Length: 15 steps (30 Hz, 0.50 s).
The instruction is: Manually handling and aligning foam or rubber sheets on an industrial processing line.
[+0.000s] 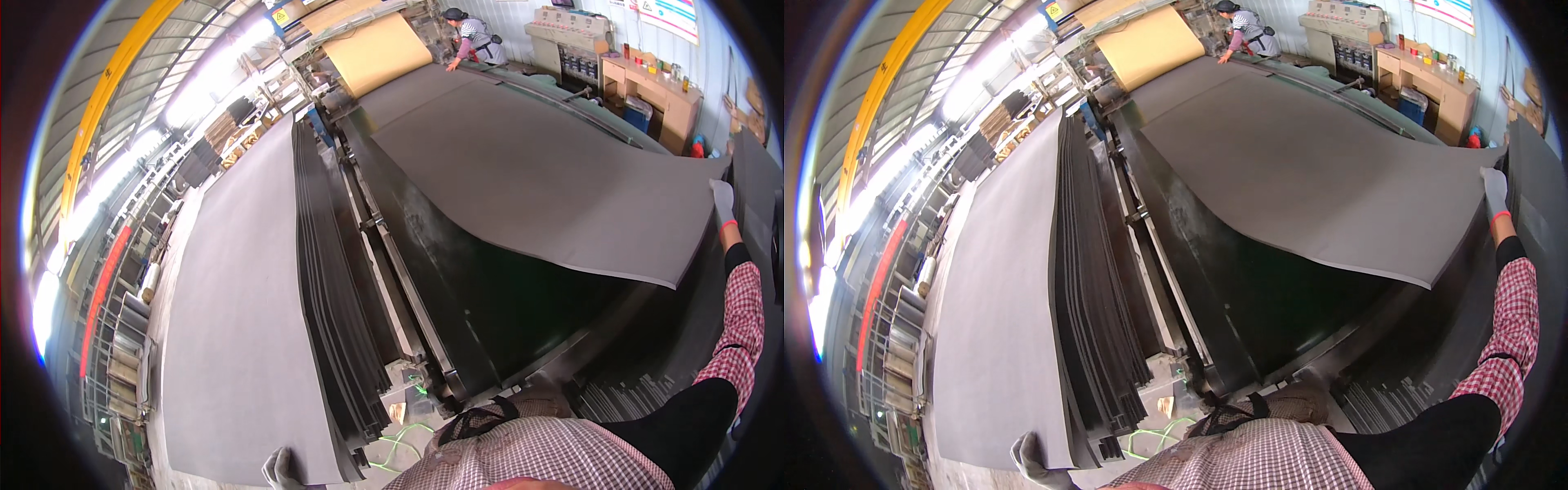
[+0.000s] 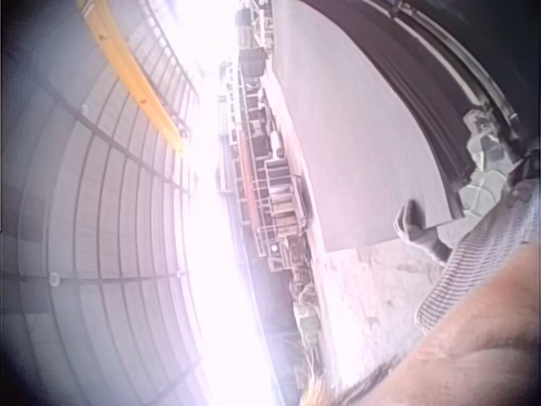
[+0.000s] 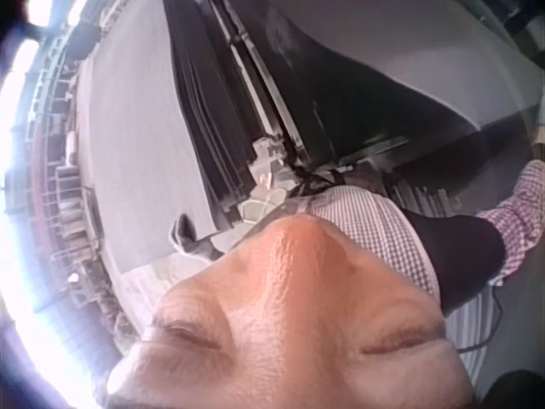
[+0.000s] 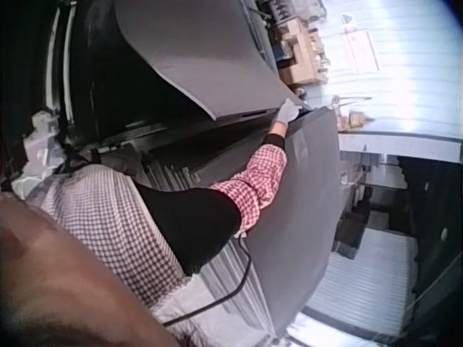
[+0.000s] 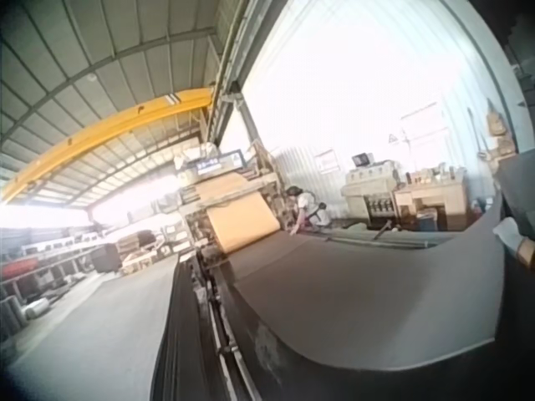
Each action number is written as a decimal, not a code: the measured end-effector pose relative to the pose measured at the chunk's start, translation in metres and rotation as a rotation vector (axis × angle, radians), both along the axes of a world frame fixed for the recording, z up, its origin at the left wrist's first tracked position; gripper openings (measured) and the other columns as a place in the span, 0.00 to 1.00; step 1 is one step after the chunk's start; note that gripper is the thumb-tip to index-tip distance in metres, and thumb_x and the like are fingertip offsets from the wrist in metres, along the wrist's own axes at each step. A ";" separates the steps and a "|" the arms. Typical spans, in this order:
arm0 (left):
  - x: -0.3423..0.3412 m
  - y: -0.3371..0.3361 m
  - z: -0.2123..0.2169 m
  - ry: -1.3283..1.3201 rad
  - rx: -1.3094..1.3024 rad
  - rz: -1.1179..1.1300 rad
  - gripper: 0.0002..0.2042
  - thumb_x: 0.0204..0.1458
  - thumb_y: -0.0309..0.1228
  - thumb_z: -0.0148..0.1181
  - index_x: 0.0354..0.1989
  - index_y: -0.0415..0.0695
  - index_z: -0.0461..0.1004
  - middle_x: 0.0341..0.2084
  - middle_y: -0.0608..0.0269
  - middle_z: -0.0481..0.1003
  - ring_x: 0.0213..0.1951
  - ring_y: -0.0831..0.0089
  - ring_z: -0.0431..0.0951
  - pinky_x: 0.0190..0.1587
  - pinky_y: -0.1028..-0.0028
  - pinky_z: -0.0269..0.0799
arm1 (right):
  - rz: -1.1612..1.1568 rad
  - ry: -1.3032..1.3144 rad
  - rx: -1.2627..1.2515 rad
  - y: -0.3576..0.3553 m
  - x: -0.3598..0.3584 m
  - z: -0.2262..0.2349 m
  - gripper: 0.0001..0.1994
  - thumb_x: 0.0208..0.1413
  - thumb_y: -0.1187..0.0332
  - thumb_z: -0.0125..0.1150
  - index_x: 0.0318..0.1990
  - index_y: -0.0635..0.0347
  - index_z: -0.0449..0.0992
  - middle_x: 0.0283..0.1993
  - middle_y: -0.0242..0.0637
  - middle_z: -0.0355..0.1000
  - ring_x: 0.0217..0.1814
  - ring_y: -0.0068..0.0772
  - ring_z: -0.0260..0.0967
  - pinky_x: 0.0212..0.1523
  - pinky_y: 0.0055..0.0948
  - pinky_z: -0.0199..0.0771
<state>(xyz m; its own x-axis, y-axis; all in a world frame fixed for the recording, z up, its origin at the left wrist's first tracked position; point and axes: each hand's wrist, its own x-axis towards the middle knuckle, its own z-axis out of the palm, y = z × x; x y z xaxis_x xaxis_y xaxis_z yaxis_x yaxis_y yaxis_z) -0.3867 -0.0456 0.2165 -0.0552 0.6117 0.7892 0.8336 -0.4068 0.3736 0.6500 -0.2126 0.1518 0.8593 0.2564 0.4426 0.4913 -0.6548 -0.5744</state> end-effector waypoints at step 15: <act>0.018 0.048 0.114 0.558 0.154 0.330 0.09 0.40 0.33 0.58 0.29 0.41 0.72 0.21 0.62 0.67 0.24 0.66 0.67 0.30 0.67 0.63 | 0.212 0.028 0.069 -0.004 0.092 -0.055 0.19 0.53 0.57 0.48 0.34 0.68 0.74 0.34 0.52 0.73 0.38 0.49 0.70 0.39 0.40 0.65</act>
